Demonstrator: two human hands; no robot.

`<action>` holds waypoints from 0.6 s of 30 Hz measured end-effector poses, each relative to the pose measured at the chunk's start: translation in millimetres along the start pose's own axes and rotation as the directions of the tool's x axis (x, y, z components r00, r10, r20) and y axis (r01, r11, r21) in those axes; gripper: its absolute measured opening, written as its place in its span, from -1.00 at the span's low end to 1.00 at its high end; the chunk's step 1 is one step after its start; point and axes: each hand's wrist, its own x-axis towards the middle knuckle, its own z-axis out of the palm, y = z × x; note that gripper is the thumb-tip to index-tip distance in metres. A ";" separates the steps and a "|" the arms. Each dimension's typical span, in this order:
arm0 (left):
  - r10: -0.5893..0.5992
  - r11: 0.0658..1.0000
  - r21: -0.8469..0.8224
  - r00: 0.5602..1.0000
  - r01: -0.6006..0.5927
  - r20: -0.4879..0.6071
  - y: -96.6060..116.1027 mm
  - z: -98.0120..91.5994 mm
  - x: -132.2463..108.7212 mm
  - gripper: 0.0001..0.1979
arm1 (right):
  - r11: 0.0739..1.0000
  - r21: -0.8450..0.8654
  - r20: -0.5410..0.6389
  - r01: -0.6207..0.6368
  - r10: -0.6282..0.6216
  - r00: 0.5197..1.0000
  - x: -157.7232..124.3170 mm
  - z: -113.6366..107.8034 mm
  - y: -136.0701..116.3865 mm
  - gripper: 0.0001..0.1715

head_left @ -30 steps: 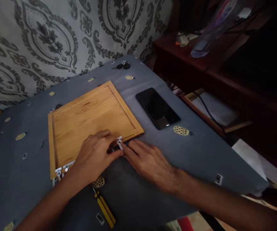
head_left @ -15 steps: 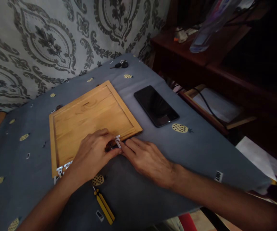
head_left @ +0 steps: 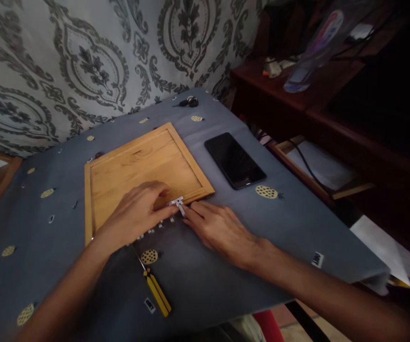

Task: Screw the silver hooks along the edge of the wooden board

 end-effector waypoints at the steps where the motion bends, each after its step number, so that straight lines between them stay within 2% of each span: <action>1: -0.010 0.999 -0.037 0.999 0.008 -0.047 -5.1 -3.2 -3.8 -0.66 | 1.000 0.008 0.006 -0.004 0.004 1.000 0.3 -0.4 -0.1 -0.83; 3: -0.041 0.996 -0.080 0.993 0.032 -0.112 -14.8 -9.2 -13.3 -0.67 | 1.000 0.018 0.010 -0.009 0.009 1.000 0.7 -0.6 -0.3 -0.86; 6: -0.095 0.992 -0.098 0.984 0.081 -0.150 -26.0 -13.5 -30.4 -0.67 | 0.999 0.027 -0.004 -0.025 0.025 1.000 0.9 0.5 -1.2 -0.88; 13: -0.189 0.981 -0.089 0.960 0.174 -0.208 -43.6 -2.1 -70.3 -0.65 | 0.999 0.024 -0.041 -0.024 0.025 0.999 2.3 1.4 -4.4 -0.83; 18: -0.216 0.976 -0.077 0.939 0.202 -0.267 -45.0 -1.6 -89.5 -0.68 | 0.999 0.009 -0.038 -0.033 0.033 0.999 3.3 -0.2 -5.8 -0.83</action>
